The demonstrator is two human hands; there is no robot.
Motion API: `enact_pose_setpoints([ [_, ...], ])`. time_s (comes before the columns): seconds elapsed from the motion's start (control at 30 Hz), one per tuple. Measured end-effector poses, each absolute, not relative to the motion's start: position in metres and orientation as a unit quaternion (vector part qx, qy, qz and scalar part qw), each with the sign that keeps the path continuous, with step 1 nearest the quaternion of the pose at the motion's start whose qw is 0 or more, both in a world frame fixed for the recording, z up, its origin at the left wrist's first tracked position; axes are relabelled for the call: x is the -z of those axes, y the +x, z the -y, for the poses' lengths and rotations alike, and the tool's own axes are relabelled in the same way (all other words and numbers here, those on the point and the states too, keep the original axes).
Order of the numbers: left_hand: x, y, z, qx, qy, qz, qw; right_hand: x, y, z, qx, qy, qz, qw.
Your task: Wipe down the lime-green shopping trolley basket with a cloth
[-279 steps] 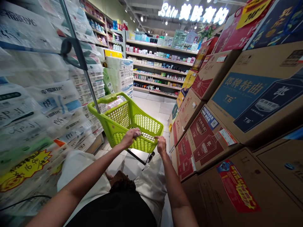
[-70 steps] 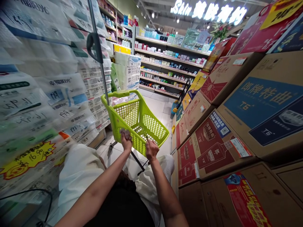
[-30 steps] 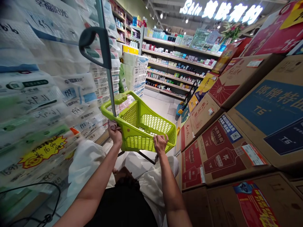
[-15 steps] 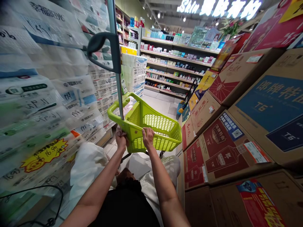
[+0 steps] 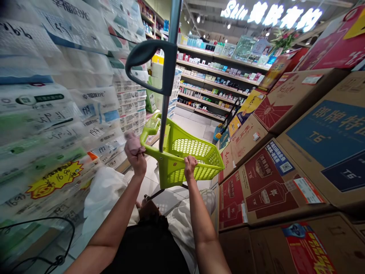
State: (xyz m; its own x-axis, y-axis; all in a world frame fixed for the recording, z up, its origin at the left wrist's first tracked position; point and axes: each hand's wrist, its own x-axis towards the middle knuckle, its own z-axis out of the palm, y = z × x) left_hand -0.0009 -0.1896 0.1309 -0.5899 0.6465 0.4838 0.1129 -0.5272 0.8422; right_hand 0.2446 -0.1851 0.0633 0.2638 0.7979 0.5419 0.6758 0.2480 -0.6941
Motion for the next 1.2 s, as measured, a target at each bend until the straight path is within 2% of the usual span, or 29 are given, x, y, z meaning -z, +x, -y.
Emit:
enact_pose_setpoints([
  [0.1,-0.14,-0.009,0.198,-0.705,0.565,-0.425,0.058,-0.071,0.241,0.189,-0.051,-0.619,0.591,0.515],
  [0.17,-0.147,-0.011,0.202,-0.664,0.627,-0.407,0.032,-0.079,0.225,0.193,-0.039,-0.601,0.602,0.525],
  [0.3,-0.152,-0.002,0.214,-0.616,0.681,-0.393,0.048,-0.096,0.182,0.202,-0.011,-0.55,0.656,0.517],
  [0.5,-0.131,0.018,0.232,-0.619,0.719,-0.313,0.039,-0.104,0.18,0.203,0.009,-0.581,0.608,0.542],
  [0.77,-0.177,-0.001,0.177,-0.561,0.724,-0.353,0.191,-0.102,0.202,0.192,0.006,-0.562,0.608,0.561],
  [0.83,-0.181,-0.003,0.17,-0.545,0.742,-0.349,0.176,-0.101,0.202,0.192,0.001,-0.557,0.606,0.568],
  [1.03,-0.152,0.012,0.206,-0.522,0.782,-0.338,0.032,-0.092,0.202,0.199,-0.005,-0.551,0.59,0.59],
  [1.2,-0.173,0.012,0.208,-0.422,0.801,-0.421,0.06,-0.091,0.203,0.202,-0.014,-0.547,0.6,0.584],
])
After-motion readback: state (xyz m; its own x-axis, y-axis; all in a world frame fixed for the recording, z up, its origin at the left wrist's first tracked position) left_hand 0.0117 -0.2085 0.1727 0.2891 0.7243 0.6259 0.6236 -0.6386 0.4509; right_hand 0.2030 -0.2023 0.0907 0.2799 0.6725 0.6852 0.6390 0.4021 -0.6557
